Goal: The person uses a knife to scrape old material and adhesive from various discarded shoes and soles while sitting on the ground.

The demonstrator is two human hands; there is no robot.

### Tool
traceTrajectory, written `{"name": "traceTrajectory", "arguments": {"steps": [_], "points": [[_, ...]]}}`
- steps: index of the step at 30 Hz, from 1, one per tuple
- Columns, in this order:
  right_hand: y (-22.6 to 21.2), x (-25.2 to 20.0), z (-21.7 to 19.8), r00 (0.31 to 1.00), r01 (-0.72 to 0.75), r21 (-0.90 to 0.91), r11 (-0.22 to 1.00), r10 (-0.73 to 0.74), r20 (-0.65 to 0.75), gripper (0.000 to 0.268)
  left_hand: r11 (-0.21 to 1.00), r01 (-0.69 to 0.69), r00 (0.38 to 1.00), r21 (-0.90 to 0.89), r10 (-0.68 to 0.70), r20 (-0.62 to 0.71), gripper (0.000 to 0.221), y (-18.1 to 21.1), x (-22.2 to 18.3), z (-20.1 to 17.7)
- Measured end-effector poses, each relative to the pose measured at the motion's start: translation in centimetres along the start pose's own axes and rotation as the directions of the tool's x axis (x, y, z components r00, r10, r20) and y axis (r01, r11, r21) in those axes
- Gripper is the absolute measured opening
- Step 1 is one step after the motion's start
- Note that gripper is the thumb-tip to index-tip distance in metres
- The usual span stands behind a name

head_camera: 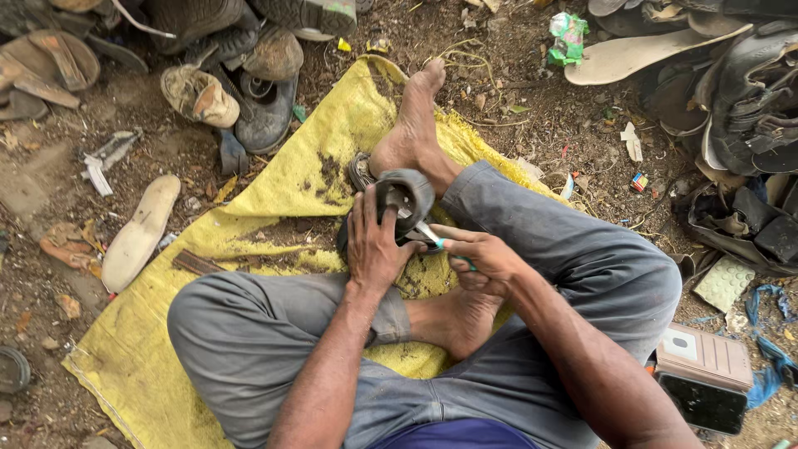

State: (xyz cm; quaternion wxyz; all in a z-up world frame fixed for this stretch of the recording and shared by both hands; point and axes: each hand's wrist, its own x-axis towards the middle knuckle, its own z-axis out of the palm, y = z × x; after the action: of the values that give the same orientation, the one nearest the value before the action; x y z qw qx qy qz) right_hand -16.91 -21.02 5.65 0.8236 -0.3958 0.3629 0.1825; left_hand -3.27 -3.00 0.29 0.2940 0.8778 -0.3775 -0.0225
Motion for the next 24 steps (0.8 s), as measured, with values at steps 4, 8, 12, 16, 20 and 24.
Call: {"name": "traceTrajectory", "arguments": {"steps": [4, 8, 12, 16, 20, 24], "points": [[0.9, 1.8, -2.3, 0.998, 0.041, -0.049, 0.998, -0.039, 0.045, 0.052, 0.999, 0.043, 0.998, 0.027, -0.044, 0.044, 0.091, 0.5, -0.3, 0.3], [1.2, 0.2, -3.8, 0.720, 0.397, -0.910, 0.121, -0.656, 0.226, 0.043, 0.996, 0.078, 0.997, -0.051, -0.077, 0.019, 0.099, 0.2, 0.0, -0.3], [1.8, -1.4, -2.4, 0.891, -0.105, -0.991, 0.084, -0.435, -0.131, 0.048, 0.993, 0.092, 0.994, -0.074, -0.087, 0.064, 0.094, 0.4, -0.3, -0.5], [1.1, -1.2, -2.3, 0.948, 0.066, -0.858, 0.510, -0.300, -0.105, 0.044, 0.990, 0.104, 0.990, -0.094, -0.094, 0.104, 0.096, -0.2, -0.5, 0.0], [-0.6, -0.1, -1.0, 0.983, 0.123, -0.448, 0.885, -0.171, -0.068, 0.051, 0.998, -0.047, 0.987, -0.033, 0.041, -0.155, 0.057, -1.7, 0.0, 2.8], [-2.0, -2.5, 0.6, 0.973, 0.149, -0.279, 0.949, -0.191, -0.131, 0.053, 0.878, 0.229, 0.950, -0.420, -0.295, -0.099, 0.040, -3.3, -1.2, 0.7]]}}
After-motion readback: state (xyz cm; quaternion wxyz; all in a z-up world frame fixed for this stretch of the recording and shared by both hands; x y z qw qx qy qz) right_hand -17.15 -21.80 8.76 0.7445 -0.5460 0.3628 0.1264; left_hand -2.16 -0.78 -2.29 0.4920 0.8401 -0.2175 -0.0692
